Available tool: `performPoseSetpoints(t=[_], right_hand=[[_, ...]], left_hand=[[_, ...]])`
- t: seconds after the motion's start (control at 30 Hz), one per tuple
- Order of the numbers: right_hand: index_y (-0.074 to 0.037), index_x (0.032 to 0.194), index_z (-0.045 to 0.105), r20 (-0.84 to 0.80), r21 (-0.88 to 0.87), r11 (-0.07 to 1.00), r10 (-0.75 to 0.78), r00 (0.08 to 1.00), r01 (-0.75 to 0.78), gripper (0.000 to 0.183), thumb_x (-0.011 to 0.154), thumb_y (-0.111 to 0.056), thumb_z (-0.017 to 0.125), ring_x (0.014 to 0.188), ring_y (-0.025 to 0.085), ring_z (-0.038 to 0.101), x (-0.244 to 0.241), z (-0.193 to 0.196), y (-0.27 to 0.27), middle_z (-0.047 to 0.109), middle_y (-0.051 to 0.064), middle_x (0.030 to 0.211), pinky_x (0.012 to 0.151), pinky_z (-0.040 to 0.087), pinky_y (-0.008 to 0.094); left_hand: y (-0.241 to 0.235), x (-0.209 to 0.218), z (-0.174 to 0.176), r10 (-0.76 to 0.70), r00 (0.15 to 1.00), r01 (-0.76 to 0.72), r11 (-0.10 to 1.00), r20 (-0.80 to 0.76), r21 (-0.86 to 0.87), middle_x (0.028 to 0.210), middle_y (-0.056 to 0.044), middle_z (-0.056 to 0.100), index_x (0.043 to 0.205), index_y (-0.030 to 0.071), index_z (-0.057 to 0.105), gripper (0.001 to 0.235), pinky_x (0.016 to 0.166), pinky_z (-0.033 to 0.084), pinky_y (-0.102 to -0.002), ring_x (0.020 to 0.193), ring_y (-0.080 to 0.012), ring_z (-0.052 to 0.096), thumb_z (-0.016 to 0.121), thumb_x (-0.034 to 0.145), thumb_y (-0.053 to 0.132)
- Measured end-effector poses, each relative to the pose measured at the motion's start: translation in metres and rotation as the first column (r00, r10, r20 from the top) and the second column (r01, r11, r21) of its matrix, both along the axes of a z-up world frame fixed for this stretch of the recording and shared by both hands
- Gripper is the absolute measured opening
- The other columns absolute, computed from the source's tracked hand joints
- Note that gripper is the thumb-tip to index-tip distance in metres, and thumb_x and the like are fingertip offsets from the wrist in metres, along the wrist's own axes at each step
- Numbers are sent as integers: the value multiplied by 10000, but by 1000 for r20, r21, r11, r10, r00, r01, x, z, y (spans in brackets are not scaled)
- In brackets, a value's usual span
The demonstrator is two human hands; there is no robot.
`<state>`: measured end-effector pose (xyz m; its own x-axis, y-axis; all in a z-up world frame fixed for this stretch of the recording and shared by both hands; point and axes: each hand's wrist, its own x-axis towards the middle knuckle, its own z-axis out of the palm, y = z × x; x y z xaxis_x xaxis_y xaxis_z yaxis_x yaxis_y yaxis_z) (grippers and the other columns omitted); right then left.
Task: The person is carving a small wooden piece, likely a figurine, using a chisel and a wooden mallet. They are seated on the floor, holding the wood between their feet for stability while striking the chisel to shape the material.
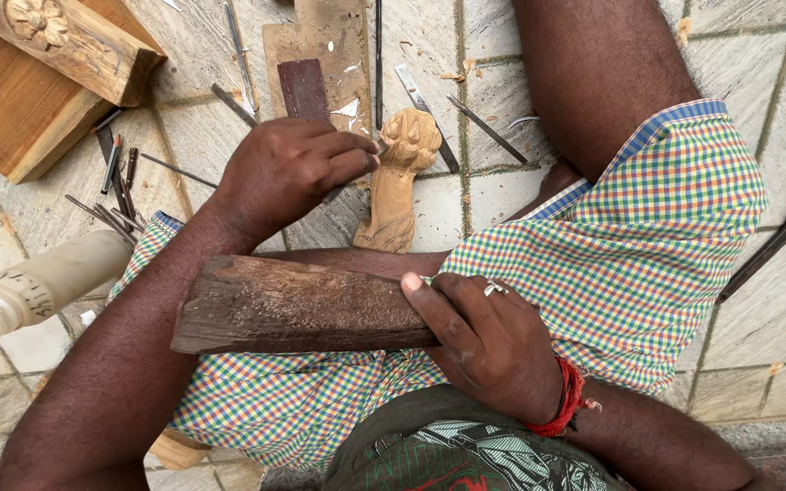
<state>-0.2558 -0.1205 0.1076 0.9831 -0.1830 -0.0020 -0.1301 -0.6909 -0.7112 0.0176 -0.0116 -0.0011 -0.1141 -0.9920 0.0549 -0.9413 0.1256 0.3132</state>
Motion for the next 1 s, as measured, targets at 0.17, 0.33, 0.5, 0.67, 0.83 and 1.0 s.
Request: performPoseSetpoints(t=[0.17, 0.33, 0.5, 0.67, 0.83, 1.0], right_hand=[[-45, 1503, 490, -212, -143, 987, -99, 972, 70, 802, 778, -67, 831, 675, 235, 613, 8, 2, 3, 626, 119, 1004, 555, 496, 386], [-70, 1500, 468, -129, -172, 981, -115, 985, 92, 808, 761, -104, 793, 737, 257, 612, 12, 16, 3, 628, 121, 1088, 623, 499, 407], [-66, 1511, 487, -237, -253, 963, -150, 960, 89, 763, 814, -98, 795, 699, 253, 587, 18, 19, 4, 591, 106, 978, 614, 495, 411], [-52, 1504, 466, -81, -188, 978, -111, 991, 95, 782, 781, -78, 763, 730, 240, 596, 20, 23, 5, 629, 104, 1075, 641, 507, 400], [-7, 1523, 437, -217, -182, 980, -118, 969, 79, 800, 815, -137, 788, 672, 221, 594, 25, 21, 1, 595, 134, 947, 560, 496, 391], [-32, 1524, 431, -126, -223, 971, -115, 985, 85, 751, 851, -99, 758, 665, 241, 573, 18, 18, 3, 592, 121, 957, 588, 497, 404]], left_hand=[[-7, 9, 3, -31, 999, 33, 995, -22, 93, 1057, -15, 777, 1072, 159, 720, 222, 703, 641, -320, 938, -172, 759, 742, 930, 327], [-5, 10, 5, -1, 999, 4, 997, -48, 74, 1110, -10, 764, 1126, 176, 692, 255, 751, 634, -314, 992, -176, 753, 716, 928, 335], [-8, 8, 7, 11, 997, 5, 976, -72, 216, 1040, -25, 755, 1109, 156, 686, 311, 722, 629, -336, 933, -178, 739, 718, 955, 425], [-7, 6, 15, 33, 990, -15, 991, -136, 135, 1043, -44, 751, 1105, 149, 697, 436, 750, 620, -347, 936, -195, 727, 731, 858, 506], [-8, 9, 21, 75, 981, -45, 985, -181, 165, 1054, -11, 759, 1089, 148, 700, 287, 765, 617, -347, 940, -173, 734, 724, 909, 371], [-8, 3, 14, -20, 997, 21, 1000, -80, 12, 1089, -21, 761, 1075, 152, 688, 275, 789, 618, -345, 983, -189, 737, 733, 926, 379]])
